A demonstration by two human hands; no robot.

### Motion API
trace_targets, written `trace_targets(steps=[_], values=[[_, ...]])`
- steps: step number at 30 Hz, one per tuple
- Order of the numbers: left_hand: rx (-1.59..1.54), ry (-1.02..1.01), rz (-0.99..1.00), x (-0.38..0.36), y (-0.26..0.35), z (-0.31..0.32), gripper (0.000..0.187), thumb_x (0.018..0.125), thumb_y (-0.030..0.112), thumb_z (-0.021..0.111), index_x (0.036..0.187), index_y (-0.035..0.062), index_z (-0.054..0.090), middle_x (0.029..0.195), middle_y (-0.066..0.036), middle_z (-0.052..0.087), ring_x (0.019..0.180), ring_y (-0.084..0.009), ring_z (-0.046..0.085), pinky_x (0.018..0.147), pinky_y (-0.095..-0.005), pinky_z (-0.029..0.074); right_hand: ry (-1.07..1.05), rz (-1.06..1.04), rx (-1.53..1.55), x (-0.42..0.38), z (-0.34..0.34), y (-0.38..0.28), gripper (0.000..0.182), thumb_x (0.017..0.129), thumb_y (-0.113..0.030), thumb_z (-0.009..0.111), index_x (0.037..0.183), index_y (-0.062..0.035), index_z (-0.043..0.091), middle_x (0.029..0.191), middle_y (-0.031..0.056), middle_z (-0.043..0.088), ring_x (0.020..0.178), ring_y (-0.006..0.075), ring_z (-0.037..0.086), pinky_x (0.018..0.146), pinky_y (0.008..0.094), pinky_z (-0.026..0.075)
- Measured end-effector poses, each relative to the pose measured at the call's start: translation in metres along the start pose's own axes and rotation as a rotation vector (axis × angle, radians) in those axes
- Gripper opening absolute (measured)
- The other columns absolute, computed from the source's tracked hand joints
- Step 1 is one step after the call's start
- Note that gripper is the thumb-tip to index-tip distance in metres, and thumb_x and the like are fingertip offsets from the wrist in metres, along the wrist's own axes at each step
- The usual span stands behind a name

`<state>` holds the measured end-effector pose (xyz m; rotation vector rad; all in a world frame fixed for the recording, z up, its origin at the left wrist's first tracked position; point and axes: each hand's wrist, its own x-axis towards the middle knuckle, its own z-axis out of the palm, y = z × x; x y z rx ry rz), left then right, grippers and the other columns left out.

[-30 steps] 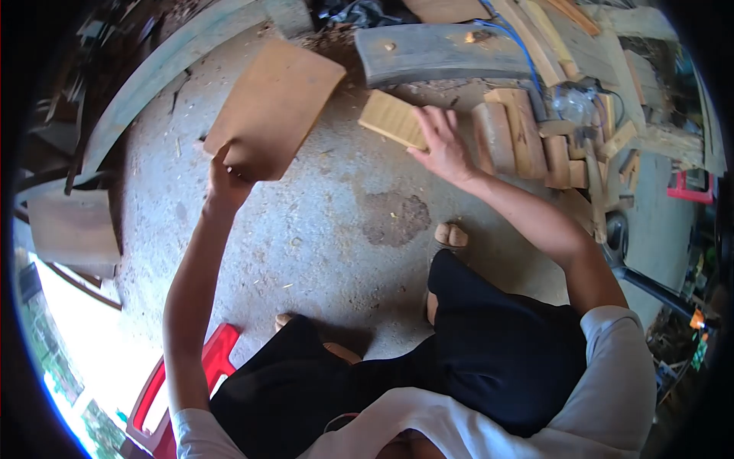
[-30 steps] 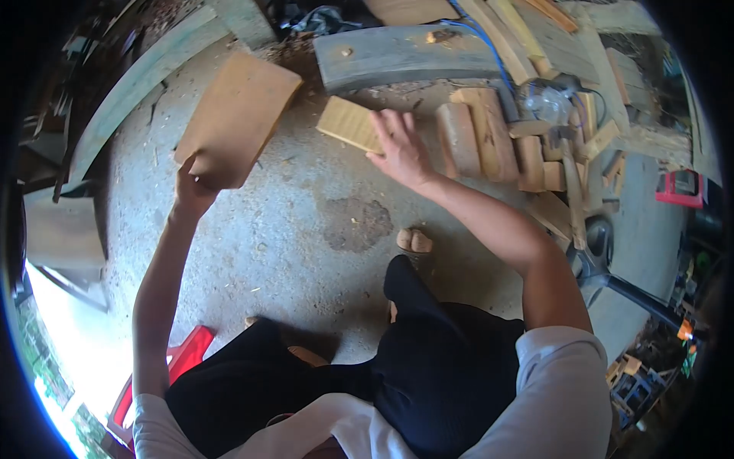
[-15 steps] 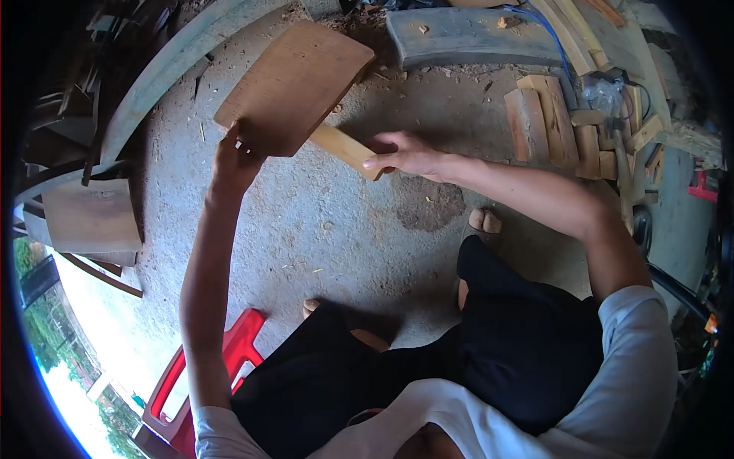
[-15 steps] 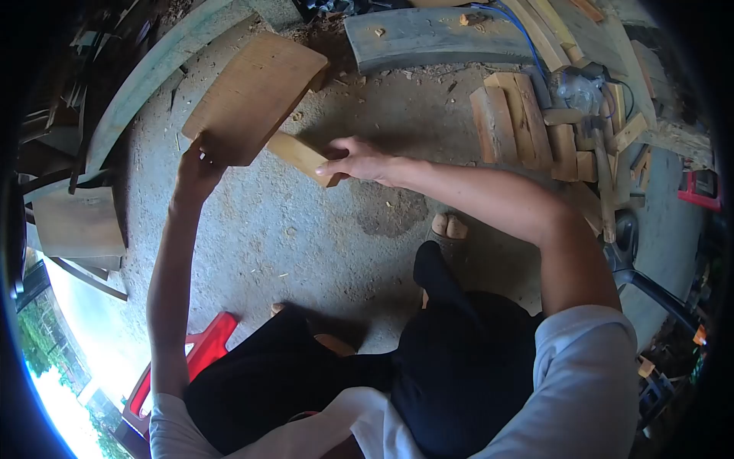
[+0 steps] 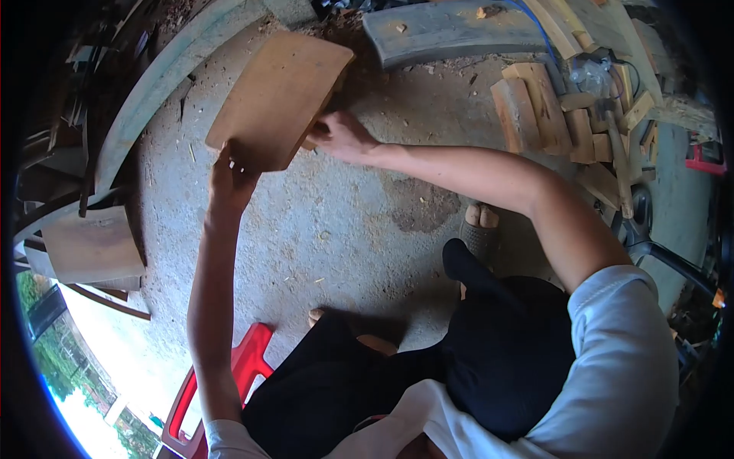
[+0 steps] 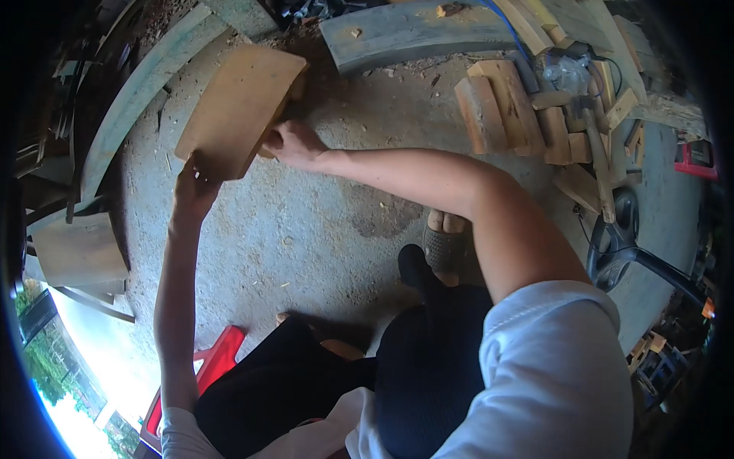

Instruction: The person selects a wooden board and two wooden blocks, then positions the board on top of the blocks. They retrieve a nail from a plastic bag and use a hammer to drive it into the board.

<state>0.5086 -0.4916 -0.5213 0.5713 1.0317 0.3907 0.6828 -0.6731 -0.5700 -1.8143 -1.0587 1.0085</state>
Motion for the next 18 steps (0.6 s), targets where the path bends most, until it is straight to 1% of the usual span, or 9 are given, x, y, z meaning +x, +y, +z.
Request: trace_targets(steps=[1,2,4,6,8,9,14,16,18], values=[[0.013,-0.024,-0.005,0.003,0.001,-0.005,0.039,0.106,0.026,0.044,0.135,0.0003,0.042,0.133,-0.016,0.05,0.126,-0.0299,0.05,0.11,-0.0489,0.043,0.174,-0.152,0.153,-0.005,0.011,0.012,0.035,0.095,-0.025,0.063,0.124,-0.0047,0.062,0.117,0.0166,0.068,0.094,0.0293,0.07,0.084,0.038,0.056],[0.017,-0.01,-0.003,0.004,0.003,-0.006,0.039,0.106,0.026,0.044,0.135,0.0003,0.042,0.133,-0.016,0.05,0.126,-0.0299,0.05,0.11,-0.0489,0.043,0.166,-0.152,0.164,-0.012,0.016,0.02,0.035,0.095,-0.025,0.063,0.124,-0.0047,0.062,0.117,0.0166,0.068,0.094,0.0293,0.07,0.084,0.038,0.056],[0.002,0.054,-0.004,0.004,0.004,-0.002,0.036,0.105,0.023,0.047,0.131,-0.0018,0.045,0.131,-0.015,0.053,0.124,-0.0264,0.053,0.108,-0.0423,0.046,0.339,-0.118,-0.107,-0.028,0.019,0.036,0.034,0.094,-0.024,0.063,0.123,-0.0065,0.063,0.115,0.0179,0.067,0.095,0.0323,0.069,0.085,0.0413,0.056],[0.01,0.045,-0.004,0.001,0.004,0.001,0.035,0.105,0.024,0.046,0.131,-0.0008,0.045,0.131,-0.015,0.052,0.125,-0.0267,0.053,0.109,-0.044,0.045,0.385,-0.164,-0.112,-0.037,0.019,0.039,0.028,0.091,-0.025,0.068,0.115,-0.0094,0.066,0.11,0.0151,0.067,0.097,0.0314,0.066,0.086,0.0432,0.053],[0.019,0.033,-0.006,0.001,0.004,0.003,0.035,0.106,0.025,0.044,0.131,0.0002,0.045,0.132,-0.015,0.052,0.125,-0.027,0.052,0.11,-0.0457,0.044,0.345,-0.213,-0.416,-0.046,0.018,0.039,0.023,0.086,-0.027,0.074,0.1,-0.0113,0.066,0.102,0.0103,0.065,0.097,0.0276,0.061,0.088,0.0435,0.048],[0.014,0.049,-0.003,0.001,0.004,0.004,0.035,0.106,0.024,0.044,0.131,0.0002,0.045,0.131,-0.015,0.052,0.125,-0.0268,0.052,0.11,-0.0453,0.045,0.395,-0.204,-0.445,-0.044,0.023,0.033,0.025,0.08,-0.032,0.08,0.084,-0.0145,0.063,0.094,0.0056,0.063,0.094,0.0236,0.057,0.087,0.0424,0.042],[0.047,0.042,0.007,0.0,0.01,0.003,0.035,0.105,0.024,0.045,0.131,0.0001,0.045,0.131,-0.015,0.053,0.124,-0.0267,0.053,0.109,-0.0453,0.045,0.437,-0.115,-0.484,-0.03,0.054,0.019,0.027,0.076,-0.04,0.081,0.076,-0.0198,0.063,0.095,0.0003,0.063,0.095,0.0223,0.056,0.088,0.0438,0.035],[0.019,0.043,0.006,0.003,0.011,0.0,0.035,0.105,0.024,0.046,0.131,0.0004,0.046,0.13,-0.015,0.053,0.124,-0.0272,0.053,0.108,-0.0457,0.047,0.656,-0.055,-0.534,-0.023,0.067,0.021,0.026,0.075,-0.038,0.081,0.077,-0.0204,0.063,0.091,-0.0021,0.062,0.094,0.0218,0.056,0.089,0.045,0.033],[0.028,0.017,0.005,0.005,0.012,-0.002,0.035,0.105,0.025,0.046,0.131,0.0006,0.046,0.13,-0.014,0.054,0.123,-0.0272,0.053,0.107,-0.0459,0.047,0.687,-0.067,-0.543,-0.023,0.072,0.018,0.023,0.075,-0.035,0.08,0.076,-0.0203,0.062,0.088,-0.0017,0.062,0.094,0.0219,0.056,0.089,0.0452,0.033]])
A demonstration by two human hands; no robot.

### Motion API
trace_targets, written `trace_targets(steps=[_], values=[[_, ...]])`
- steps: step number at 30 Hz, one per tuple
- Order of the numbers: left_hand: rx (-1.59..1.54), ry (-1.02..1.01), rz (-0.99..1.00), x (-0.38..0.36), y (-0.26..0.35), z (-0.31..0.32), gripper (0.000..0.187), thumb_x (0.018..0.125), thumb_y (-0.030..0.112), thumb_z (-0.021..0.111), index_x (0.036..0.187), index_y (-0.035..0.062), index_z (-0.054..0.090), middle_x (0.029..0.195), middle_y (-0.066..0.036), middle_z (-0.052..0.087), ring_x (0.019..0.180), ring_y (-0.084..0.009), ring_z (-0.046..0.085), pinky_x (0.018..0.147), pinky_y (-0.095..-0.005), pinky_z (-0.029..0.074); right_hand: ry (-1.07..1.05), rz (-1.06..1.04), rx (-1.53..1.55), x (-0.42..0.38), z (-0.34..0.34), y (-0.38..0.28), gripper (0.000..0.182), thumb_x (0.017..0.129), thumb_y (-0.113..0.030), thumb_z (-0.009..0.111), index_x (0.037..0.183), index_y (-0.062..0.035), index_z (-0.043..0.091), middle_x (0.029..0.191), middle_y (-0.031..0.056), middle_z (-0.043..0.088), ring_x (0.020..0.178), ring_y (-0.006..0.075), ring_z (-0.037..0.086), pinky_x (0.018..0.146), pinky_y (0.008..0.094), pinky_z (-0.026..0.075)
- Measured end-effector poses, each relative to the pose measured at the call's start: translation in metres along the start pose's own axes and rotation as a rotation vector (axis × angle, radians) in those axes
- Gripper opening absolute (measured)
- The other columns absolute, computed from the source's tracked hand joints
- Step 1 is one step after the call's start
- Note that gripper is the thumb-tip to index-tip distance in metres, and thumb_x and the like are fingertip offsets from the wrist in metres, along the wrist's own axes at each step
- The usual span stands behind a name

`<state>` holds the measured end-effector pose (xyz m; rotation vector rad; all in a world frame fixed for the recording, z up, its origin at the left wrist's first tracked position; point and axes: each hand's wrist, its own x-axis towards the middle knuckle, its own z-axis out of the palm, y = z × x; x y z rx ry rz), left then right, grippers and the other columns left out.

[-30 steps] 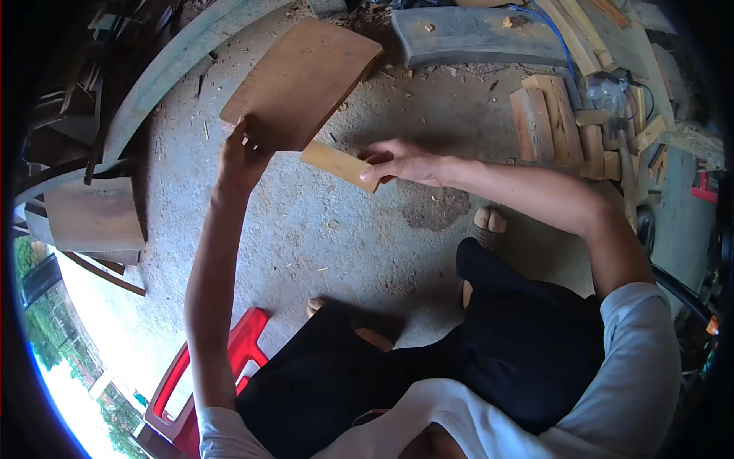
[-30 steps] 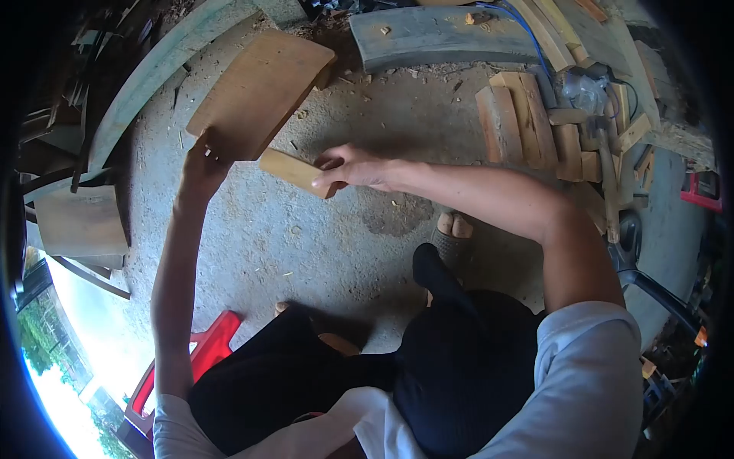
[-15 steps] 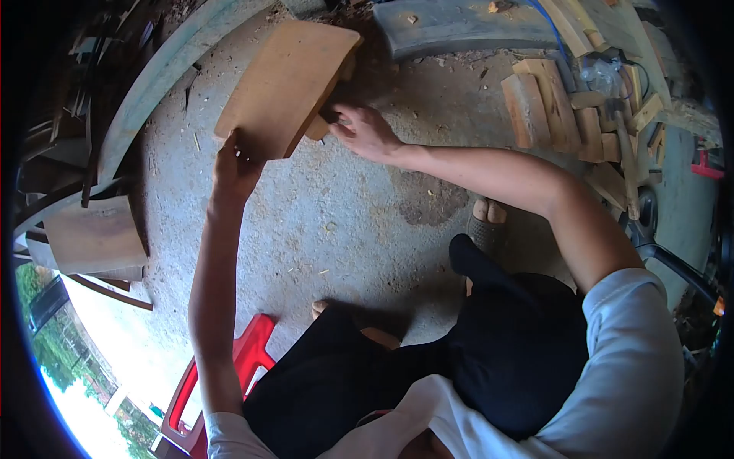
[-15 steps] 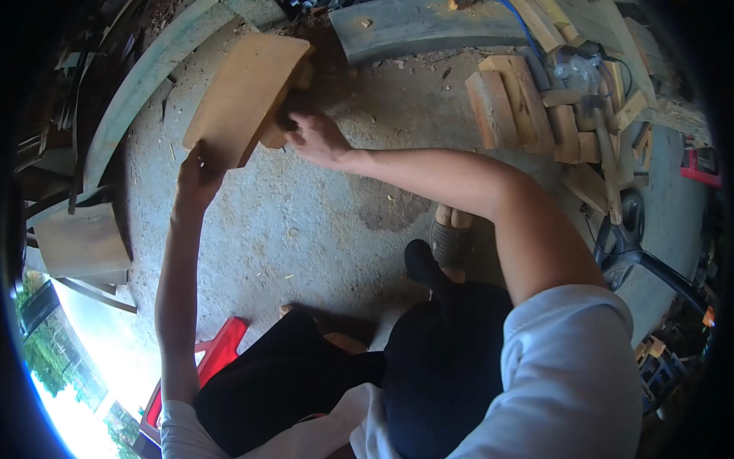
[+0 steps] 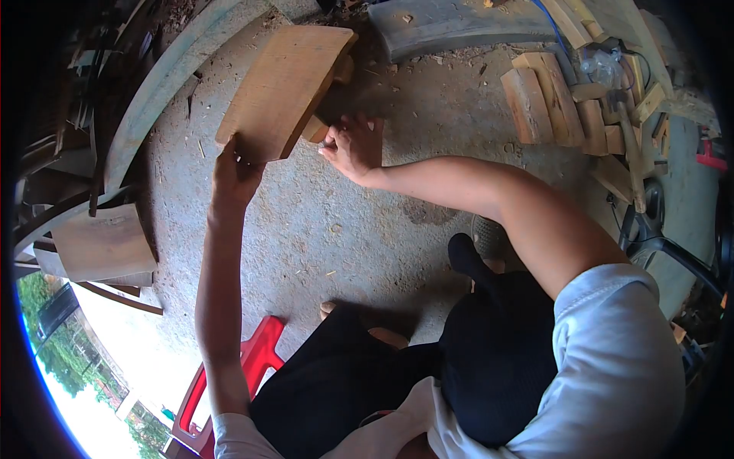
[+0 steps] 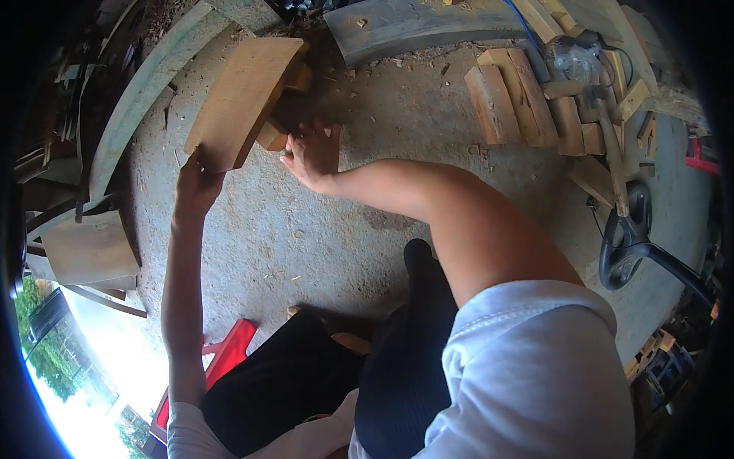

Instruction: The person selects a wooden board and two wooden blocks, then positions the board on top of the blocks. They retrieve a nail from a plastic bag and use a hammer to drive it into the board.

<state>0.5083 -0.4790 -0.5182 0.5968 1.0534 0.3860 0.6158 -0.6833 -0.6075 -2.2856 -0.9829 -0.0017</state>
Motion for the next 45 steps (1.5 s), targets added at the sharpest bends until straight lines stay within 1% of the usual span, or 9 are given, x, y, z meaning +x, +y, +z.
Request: trace_targets(steps=[6,9,13,16,20,24,25,29,45], values=[[-0.015,0.044,-0.004,-0.012,0.002,0.012,0.031,0.104,0.019,0.051,0.126,-0.0018,0.05,0.126,-0.014,0.056,0.122,-0.0248,0.055,0.108,-0.0403,0.048,0.02,-0.089,-0.046,0.003,0.01,-0.001,0.016,0.071,-0.019,0.074,0.069,-0.0182,0.058,0.077,-0.001,0.061,0.093,0.0229,0.058,0.092,0.0461,0.033],[-0.013,0.024,0.003,-0.009,0.004,0.011,0.028,0.103,0.019,0.052,0.124,-0.0005,0.052,0.124,-0.013,0.057,0.119,-0.0243,0.056,0.107,-0.0403,0.048,-0.152,-0.221,0.106,0.003,-0.003,0.02,0.015,0.071,-0.016,0.074,0.069,-0.0186,0.059,0.078,-0.0025,0.064,0.092,0.0208,0.059,0.097,0.0457,0.033],[-0.046,-0.018,0.025,-0.001,0.002,-0.003,0.026,0.102,0.02,0.055,0.12,0.0009,0.054,0.121,-0.011,0.057,0.115,-0.0234,0.057,0.106,-0.041,0.048,-0.154,-0.196,0.077,0.0,-0.055,0.065,0.01,0.075,-0.014,0.074,0.077,-0.0192,0.066,0.081,-0.004,0.066,0.087,0.0199,0.058,0.089,0.0431,0.034],[-0.038,0.026,0.028,-0.006,0.002,0.005,0.024,0.102,0.019,0.053,0.119,0.0014,0.054,0.12,-0.011,0.057,0.115,-0.0233,0.056,0.106,-0.0414,0.048,-0.142,-0.136,-0.204,0.003,-0.073,0.067,0.046,0.077,-0.019,0.077,0.12,-0.0127,0.062,0.11,0.0094,0.06,0.102,0.0229,0.056,0.085,0.0437,0.04],[0.006,-0.001,0.0,-0.003,-0.001,0.005,0.025,0.103,0.019,0.051,0.12,0.0015,0.053,0.121,-0.011,0.057,0.117,-0.0238,0.056,0.108,-0.0422,0.046,-0.171,-0.064,0.062,0.008,-0.032,0.012,0.088,0.075,-0.042,0.082,0.141,-0.0002,0.042,0.129,0.0211,0.048,0.121,0.0362,0.05,0.093,0.0455,0.052],[0.001,-0.034,-0.007,-0.001,-0.001,0.0,0.029,0.104,0.021,0.05,0.125,0.001,0.051,0.125,-0.012,0.056,0.118,-0.0245,0.055,0.107,-0.0426,0.047,-0.335,0.018,0.161,0.031,0.001,-0.015,0.08,0.078,-0.039,0.078,0.138,0.0013,0.042,0.134,0.0232,0.045,0.122,0.0358,0.053,0.093,0.0444,0.053],[-0.028,-0.042,-0.005,0.002,-0.001,-0.005,0.031,0.104,0.022,0.05,0.126,0.0006,0.05,0.126,-0.013,0.056,0.119,-0.025,0.055,0.107,-0.0429,0.047,-0.25,-0.027,0.173,0.03,0.002,-0.014,0.069,0.08,-0.037,0.074,0.131,-0.0002,0.047,0.129,0.021,0.05,0.114,0.0338,0.058,0.09,0.0431,0.055],[-0.003,0.038,0.004,-0.002,-0.004,-0.001,0.032,0.105,0.023,0.049,0.128,0.0006,0.049,0.127,-0.014,0.055,0.12,-0.0261,0.055,0.107,-0.0438,0.047,-0.293,-0.225,0.185,0.028,-0.011,0.011,0.065,0.078,-0.034,0.073,0.128,0.0005,0.05,0.119,0.0198,0.059,0.109,0.0343,0.06,0.089,0.0431,0.055],[0.092,0.043,0.01,0.015,-0.029,-0.012,0.04,0.105,0.032,0.047,0.133,0.0032,0.042,0.138,-0.017,0.045,0.128,-0.0317,0.048,0.107,-0.0528,0.045,-0.259,-0.284,0.19,0.025,0.017,0.006,0.051,0.087,-0.042,0.068,0.116,-0.0005,0.065,0.114,0.0212,0.065,0.109,0.0386,0.059,0.096,0.0446,0.048]])
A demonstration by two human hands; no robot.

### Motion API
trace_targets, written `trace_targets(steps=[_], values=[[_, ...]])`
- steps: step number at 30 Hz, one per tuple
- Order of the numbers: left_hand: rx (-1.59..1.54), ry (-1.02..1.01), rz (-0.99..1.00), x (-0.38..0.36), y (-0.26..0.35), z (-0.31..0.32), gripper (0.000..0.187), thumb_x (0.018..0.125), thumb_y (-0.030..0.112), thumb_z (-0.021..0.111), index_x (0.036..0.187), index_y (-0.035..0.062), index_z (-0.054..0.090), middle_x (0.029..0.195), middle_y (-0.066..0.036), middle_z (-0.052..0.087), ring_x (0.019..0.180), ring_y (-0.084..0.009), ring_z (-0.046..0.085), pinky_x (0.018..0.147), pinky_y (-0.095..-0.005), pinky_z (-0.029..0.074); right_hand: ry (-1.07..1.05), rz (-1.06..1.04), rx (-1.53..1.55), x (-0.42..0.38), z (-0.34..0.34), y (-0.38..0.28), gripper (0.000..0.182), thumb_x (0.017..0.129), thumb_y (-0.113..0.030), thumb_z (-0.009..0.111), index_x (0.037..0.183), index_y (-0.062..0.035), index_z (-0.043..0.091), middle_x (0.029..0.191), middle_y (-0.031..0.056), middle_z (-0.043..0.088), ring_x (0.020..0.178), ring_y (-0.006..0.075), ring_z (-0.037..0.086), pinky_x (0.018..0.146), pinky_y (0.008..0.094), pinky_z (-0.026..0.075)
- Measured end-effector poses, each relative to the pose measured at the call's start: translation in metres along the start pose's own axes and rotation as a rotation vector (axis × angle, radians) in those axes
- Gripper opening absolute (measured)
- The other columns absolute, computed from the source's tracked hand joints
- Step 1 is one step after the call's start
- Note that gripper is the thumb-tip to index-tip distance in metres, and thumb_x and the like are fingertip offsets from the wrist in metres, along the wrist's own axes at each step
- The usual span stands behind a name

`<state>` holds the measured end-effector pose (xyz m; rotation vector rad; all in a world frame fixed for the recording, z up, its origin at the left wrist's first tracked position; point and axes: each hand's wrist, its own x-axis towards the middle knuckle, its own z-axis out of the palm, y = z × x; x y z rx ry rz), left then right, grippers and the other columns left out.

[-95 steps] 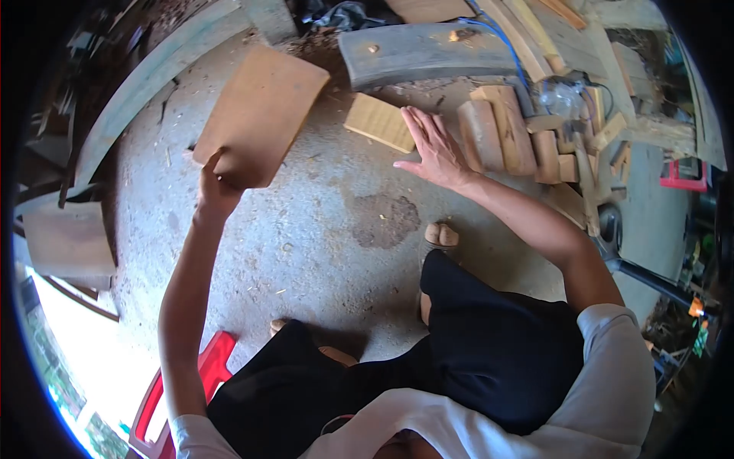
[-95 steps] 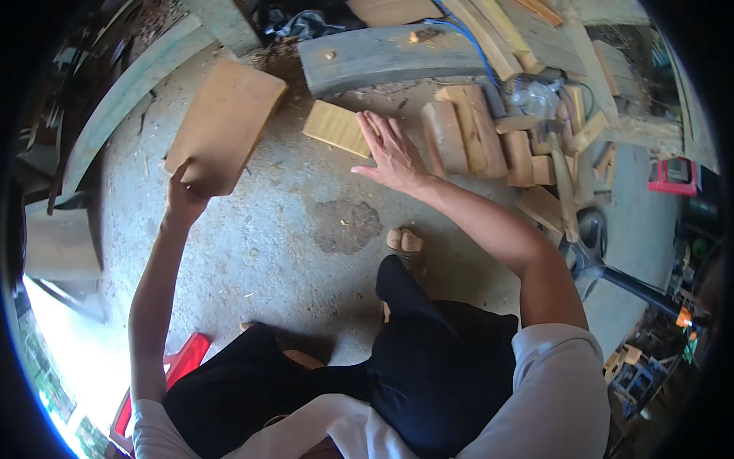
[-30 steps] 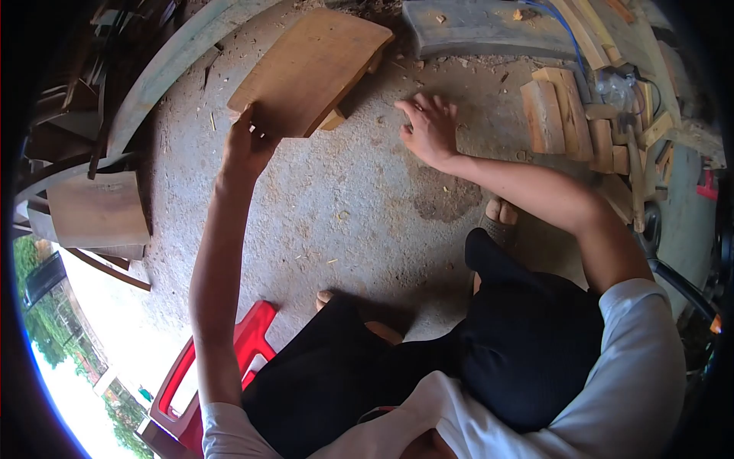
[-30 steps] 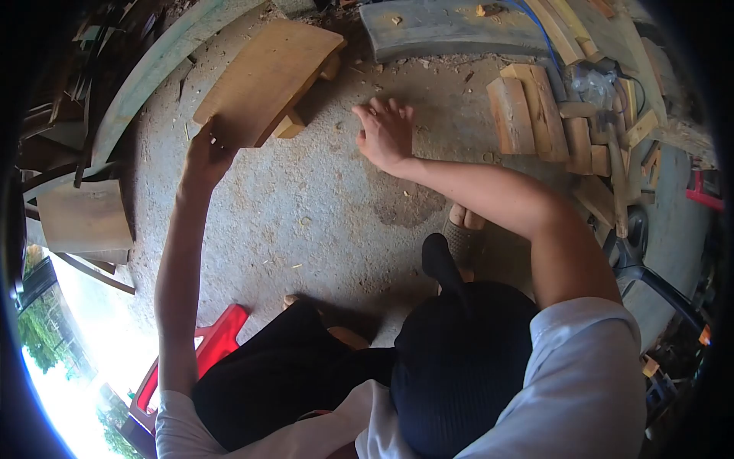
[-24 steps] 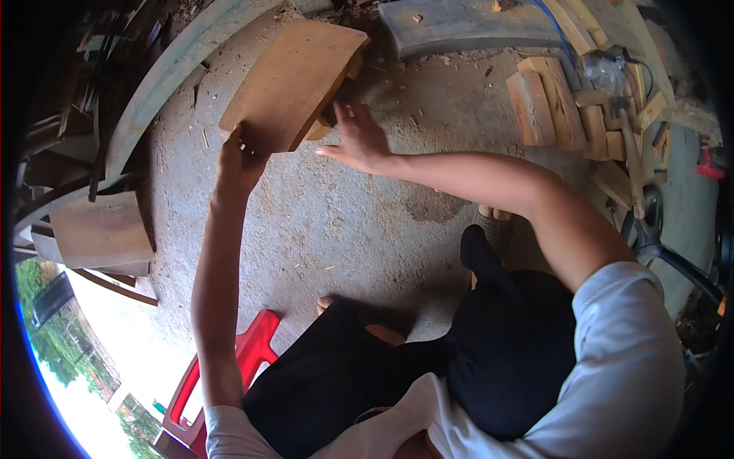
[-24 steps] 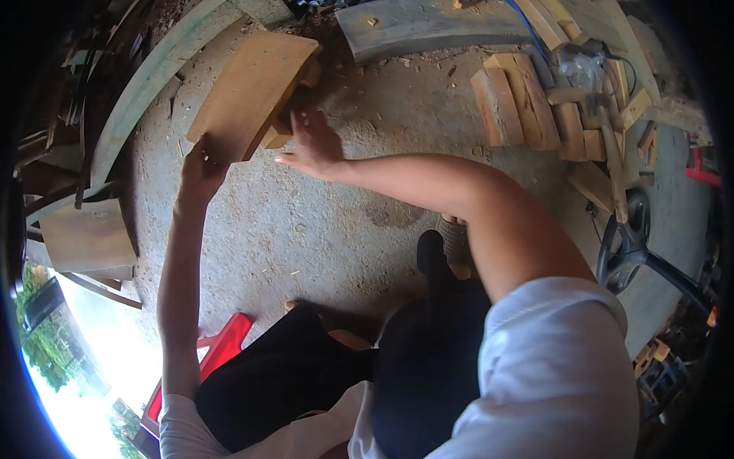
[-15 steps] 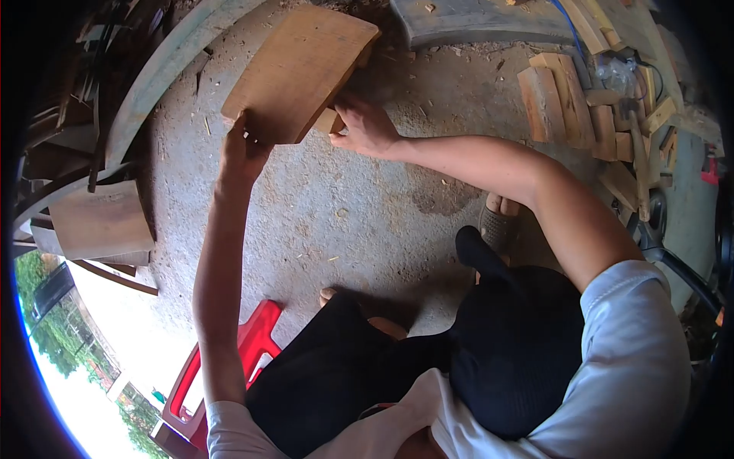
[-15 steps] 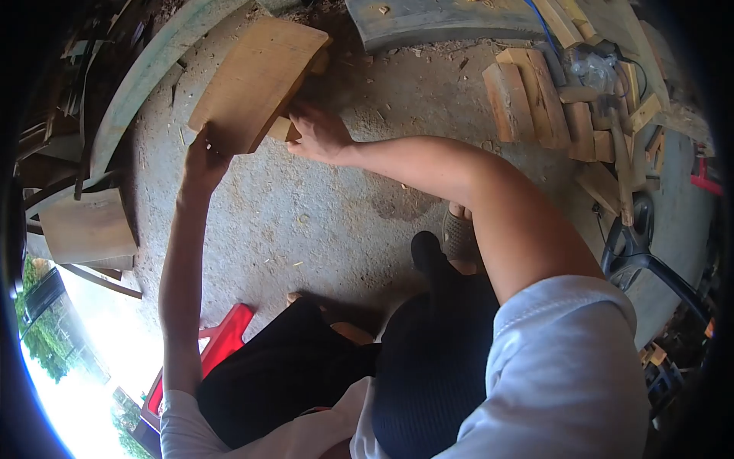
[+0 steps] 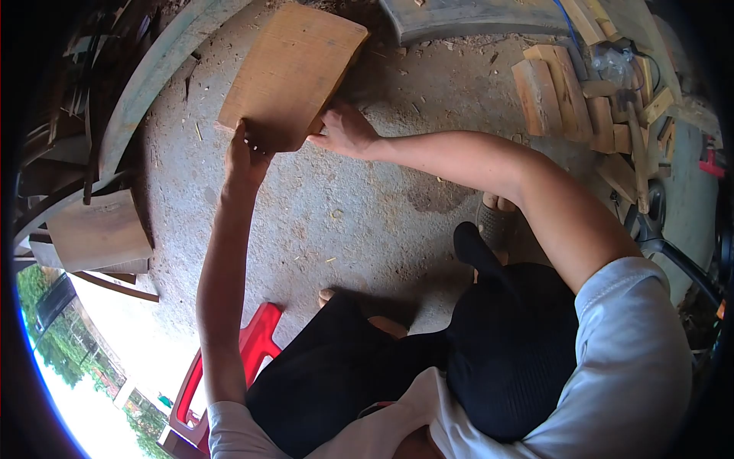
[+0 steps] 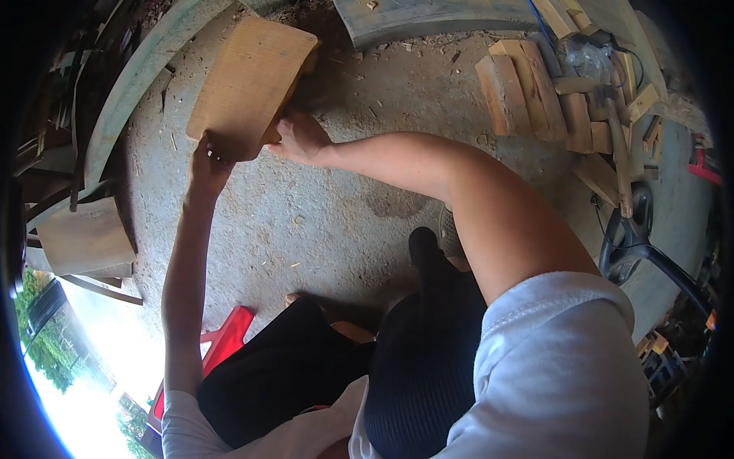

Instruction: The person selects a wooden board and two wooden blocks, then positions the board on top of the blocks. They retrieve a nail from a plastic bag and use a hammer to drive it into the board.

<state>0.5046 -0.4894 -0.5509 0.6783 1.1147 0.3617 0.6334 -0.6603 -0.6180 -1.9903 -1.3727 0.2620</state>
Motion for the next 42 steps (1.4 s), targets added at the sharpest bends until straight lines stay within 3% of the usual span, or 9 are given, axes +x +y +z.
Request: trace_targets(steps=[5,8,15,17,21,27,31,35,42], values=[[-0.006,0.007,0.009,-0.002,-0.002,0.003,0.043,0.105,0.034,0.045,0.134,0.0025,0.042,0.134,-0.015,0.048,0.125,-0.0307,0.05,0.105,-0.0531,0.045,0.01,0.142,0.608,-0.005,0.043,0.021,0.051,0.087,-0.038,0.067,0.12,0.0004,0.06,0.122,0.0193,0.059,0.113,0.0355,0.056,0.101,0.0394,0.047],[0.021,0.093,0.004,-0.004,-0.002,0.006,0.043,0.106,0.034,0.044,0.135,0.0025,0.042,0.134,-0.015,0.048,0.125,-0.0305,0.05,0.105,-0.0529,0.045,-0.119,0.153,0.027,0.001,-0.001,-0.009,0.05,0.088,-0.033,0.066,0.125,-0.0006,0.057,0.125,0.0196,0.057,0.114,0.036,0.056,0.103,0.0399,0.045],[-0.011,-0.015,-0.013,0.004,-0.003,-0.004,0.039,0.106,0.033,0.042,0.133,0.0044,0.044,0.132,-0.014,0.049,0.123,-0.0304,0.052,0.103,-0.0531,0.047,0.231,-0.111,0.135,-0.015,-0.016,0.0,0.041,0.087,-0.023,0.068,0.12,0.0009,0.063,0.117,0.0203,0.062,0.102,0.0351,0.061,0.092,0.0444,0.05],[-0.037,-0.016,-0.024,0.004,-0.004,-0.004,0.039,0.106,0.033,0.042,0.133,0.0047,0.045,0.131,-0.014,0.05,0.122,-0.0305,0.052,0.102,-0.0531,0.047,-0.007,0.223,0.234,-0.027,-0.027,0.009,0.039,0.088,-0.013,0.065,0.124,0.0014,0.059,0.118,0.0191,0.059,0.1,0.0322,0.06,0.088,0.0431,0.051],[-0.02,-0.026,-0.009,-0.001,-0.006,-0.001,0.041,0.105,0.034,0.044,0.134,0.0054,0.044,0.131,-0.014,0.051,0.121,-0.0302,0.053,0.101,-0.052,0.047,0.345,0.471,0.275,-0.008,-0.052,0.029,0.027,0.099,-0.011,0.053,0.122,0.0013,0.059,0.097,0.0125,0.059,0.088,0.0235,0.062,0.078,0.036,0.054],[-0.05,-0.07,0.006,-0.001,-0.014,-0.004,0.052,0.098,0.038,0.059,0.136,0.0059,0.044,0.133,-0.015,0.052,0.118,-0.0281,0.056,0.096,-0.0444,0.05,0.52,0.39,0.197,0.053,-0.086,0.057,0.042,0.098,-0.031,0.056,0.128,-0.0018,0.053,0.118,0.0233,0.058,0.11,0.0392,0.055,0.097,0.0456,0.044],[0.014,-0.103,0.011,-0.002,-0.017,-0.002,0.062,0.092,0.036,0.069,0.139,0.0055,0.042,0.133,-0.014,0.051,0.119,-0.0266,0.055,0.095,-0.0448,0.05,0.439,0.163,-0.036,0.071,-0.082,0.051,0.057,0.096,-0.04,0.058,0.137,-0.0035,0.046,0.128,0.0217,0.054,0.115,0.0385,0.054,0.1,0.0473,0.043],[0.075,-0.087,-0.057,-0.019,-0.022,0.009,0.08,0.086,0.047,0.073,0.145,0.0078,0.037,0.142,-0.016,0.042,0.127,-0.0296,0.049,0.095,-0.0514,0.05,-0.11,0.514,0.045,0.114,-0.12,0.045,0.067,0.093,-0.054,0.057,0.141,-0.0083,0.049,0.138,0.016,0.055,0.125,0.0299,0.055,0.101,0.0436,0.047],[-0.052,-0.224,-0.315,-0.044,-0.009,0.024,0.094,0.086,0.055,0.071,0.151,0.007,0.022,0.148,-0.022,0.034,0.13,-0.0408,0.047,0.104,-0.0629,0.044,-0.373,0.453,0.305,0.152,-0.127,0.076,0.088,0.078,-0.064,0.072,0.137,-0.0008,0.054,0.136,0.0183,0.058,0.13,0.0278,0.052,0.109,0.0406,0.038]])
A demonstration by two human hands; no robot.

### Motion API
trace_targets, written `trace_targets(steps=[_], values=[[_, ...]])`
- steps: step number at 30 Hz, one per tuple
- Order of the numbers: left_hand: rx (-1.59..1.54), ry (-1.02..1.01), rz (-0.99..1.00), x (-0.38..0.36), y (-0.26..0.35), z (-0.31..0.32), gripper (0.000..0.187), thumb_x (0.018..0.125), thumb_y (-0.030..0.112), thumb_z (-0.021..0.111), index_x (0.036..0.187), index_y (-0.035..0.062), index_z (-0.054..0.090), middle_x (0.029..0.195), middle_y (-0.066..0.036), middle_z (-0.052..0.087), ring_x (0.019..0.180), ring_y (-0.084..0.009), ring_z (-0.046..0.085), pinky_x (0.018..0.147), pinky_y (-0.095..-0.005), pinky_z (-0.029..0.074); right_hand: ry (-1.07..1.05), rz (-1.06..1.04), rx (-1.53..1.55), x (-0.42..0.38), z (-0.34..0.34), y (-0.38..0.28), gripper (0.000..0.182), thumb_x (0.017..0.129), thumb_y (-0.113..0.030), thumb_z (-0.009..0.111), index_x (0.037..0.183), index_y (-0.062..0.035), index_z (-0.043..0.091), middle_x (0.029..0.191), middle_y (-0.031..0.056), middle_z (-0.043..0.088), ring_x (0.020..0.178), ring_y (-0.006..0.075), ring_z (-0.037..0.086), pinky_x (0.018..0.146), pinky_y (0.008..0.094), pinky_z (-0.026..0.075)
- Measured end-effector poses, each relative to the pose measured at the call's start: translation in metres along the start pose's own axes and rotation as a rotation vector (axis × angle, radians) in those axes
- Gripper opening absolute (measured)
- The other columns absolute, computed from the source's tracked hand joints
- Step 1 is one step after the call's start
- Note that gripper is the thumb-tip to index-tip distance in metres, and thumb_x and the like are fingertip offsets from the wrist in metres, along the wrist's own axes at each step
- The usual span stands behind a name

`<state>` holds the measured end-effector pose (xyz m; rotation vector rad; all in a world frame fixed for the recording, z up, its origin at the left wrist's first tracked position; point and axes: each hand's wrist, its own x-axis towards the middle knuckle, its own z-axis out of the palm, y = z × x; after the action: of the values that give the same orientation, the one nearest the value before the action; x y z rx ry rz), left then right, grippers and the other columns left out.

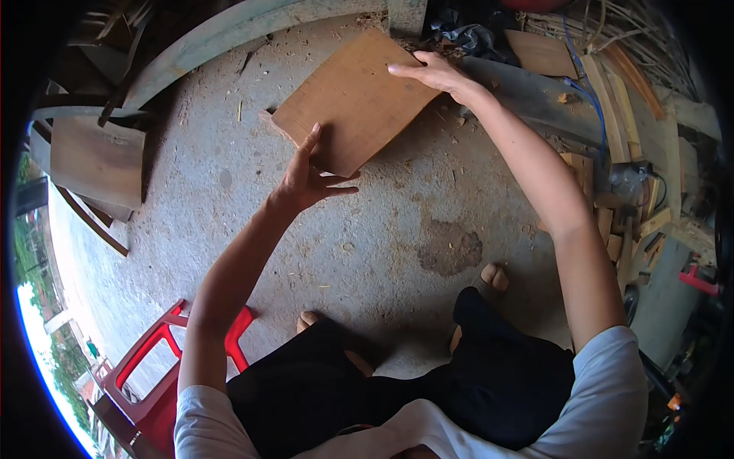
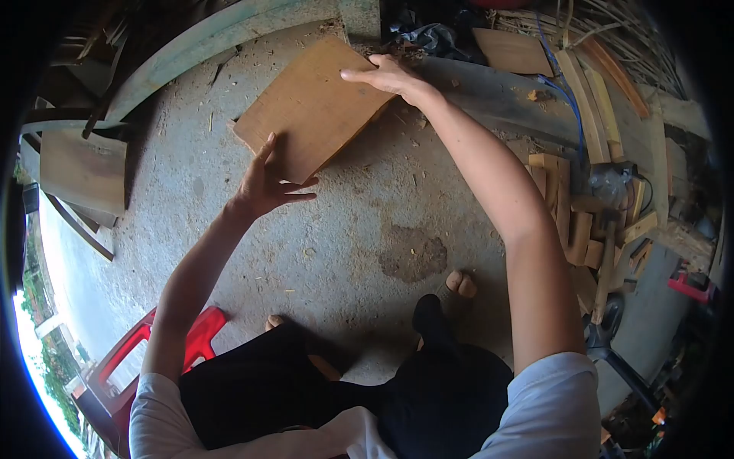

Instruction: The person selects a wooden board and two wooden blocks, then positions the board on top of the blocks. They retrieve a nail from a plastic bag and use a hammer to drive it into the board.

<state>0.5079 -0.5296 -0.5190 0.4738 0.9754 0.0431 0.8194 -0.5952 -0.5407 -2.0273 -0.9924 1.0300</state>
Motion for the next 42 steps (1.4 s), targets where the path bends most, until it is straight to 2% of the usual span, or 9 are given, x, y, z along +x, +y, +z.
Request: trace_targets(steps=[11,17,21,27,33,36,38,41,42], values=[[-0.06,0.041,0.164,0.01,-0.01,0.003,0.093,0.09,0.05,0.068,0.149,-0.0018,0.018,0.145,-0.025,0.028,0.13,-0.0368,0.046,0.099,-0.0556,0.052,-0.205,0.101,0.304,0.004,-0.001,0.014,0.078,0.079,-0.05,0.076,0.137,-0.0035,0.054,0.135,0.015,0.059,0.129,0.0253,0.051,0.11,0.0364,0.033],[-0.085,0.039,0.176,0.007,-0.005,0.0,0.093,0.092,0.047,0.068,0.151,-0.001,0.016,0.145,-0.024,0.028,0.135,-0.0353,0.038,0.108,-0.0558,0.042,-0.217,0.102,0.383,-0.002,0.004,0.012,0.079,0.082,-0.049,0.075,0.14,-0.0023,0.049,0.14,0.0149,0.053,0.131,0.0251,0.048,0.111,0.0383,0.032],[-0.069,0.029,0.18,0.002,-0.004,-0.014,0.088,0.09,0.046,0.071,0.149,0.0002,0.024,0.144,-0.022,0.034,0.136,-0.0334,0.038,0.112,-0.0546,0.036,-0.258,0.122,0.525,-0.018,0.013,0.007,0.07,0.085,-0.043,0.075,0.136,-0.0014,0.051,0.132,0.014,0.058,0.125,0.0228,0.054,0.105,0.0369,0.042],[0.024,-0.03,0.218,-0.02,0.014,-0.027,0.083,0.089,0.044,0.073,0.145,-0.0013,0.032,0.135,-0.021,0.047,0.13,-0.0323,0.046,0.113,-0.0487,0.036,-0.083,0.141,0.577,-0.054,0.041,0.001,0.063,0.084,-0.041,0.077,0.126,0.0008,0.057,0.121,0.0126,0.064,0.114,0.0201,0.059,0.099,0.0355,0.045],[-0.013,0.172,0.301,-0.005,-0.002,-0.023,0.09,0.085,0.05,0.076,0.145,-0.0018,0.033,0.139,-0.022,0.045,0.131,-0.0332,0.047,0.109,-0.0496,0.042,-0.021,0.111,0.432,-0.056,0.038,-0.013,0.06,0.084,-0.041,0.076,0.124,0.0005,0.059,0.12,0.0134,0.065,0.113,0.0206,0.059,0.1,0.0355,0.043],[0.002,0.109,0.43,-0.013,0.017,-0.027,0.096,0.085,0.063,0.068,0.148,0.0012,0.03,0.141,-0.023,0.046,0.133,-0.0332,0.047,0.108,-0.0508,0.044,0.018,0.002,0.404,-0.077,0.021,-0.064,0.057,0.091,-0.043,0.068,0.126,0.0005,0.058,0.123,0.0125,0.064,0.114,0.0193,0.059,0.102,0.0357,0.042],[0.072,0.095,0.541,-0.027,0.035,-0.03,0.098,0.087,0.069,0.059,0.149,0.0013,0.028,0.14,-0.023,0.047,0.131,-0.0333,0.051,0.106,-0.0512,0.047,-0.201,-0.223,0.799,-0.089,0.007,-0.096,0.055,0.101,-0.044,0.053,0.134,0.0005,0.054,0.132,0.01,0.061,0.122,0.0162,0.056,0.106,0.0355,0.04],[-0.044,0.041,0.675,-0.05,0.061,-0.049,0.082,0.091,0.061,0.06,0.146,0.0052,0.035,0.134,-0.02,0.053,0.119,-0.0308,0.061,0.097,-0.046,0.055,-0.181,-0.445,0.441,-0.068,-0.003,-0.075,0.054,0.104,-0.042,0.045,0.14,-0.0023,0.051,0.142,0.0145,0.054,0.131,0.0197,0.051,0.113,0.0358,0.034],[-0.119,0.051,0.709,-0.056,0.067,-0.059,0.075,0.092,0.055,0.063,0.143,0.0041,0.039,0.129,-0.018,0.057,0.112,-0.0292,0.065,0.091,-0.042,0.059,-0.086,-0.385,-0.063,-0.065,0.007,-0.066,0.056,0.104,-0.04,0.044,0.146,-0.0024,0.044,0.149,0.0192,0.046,0.138,0.0239,0.043,0.116,0.0396,0.031]])
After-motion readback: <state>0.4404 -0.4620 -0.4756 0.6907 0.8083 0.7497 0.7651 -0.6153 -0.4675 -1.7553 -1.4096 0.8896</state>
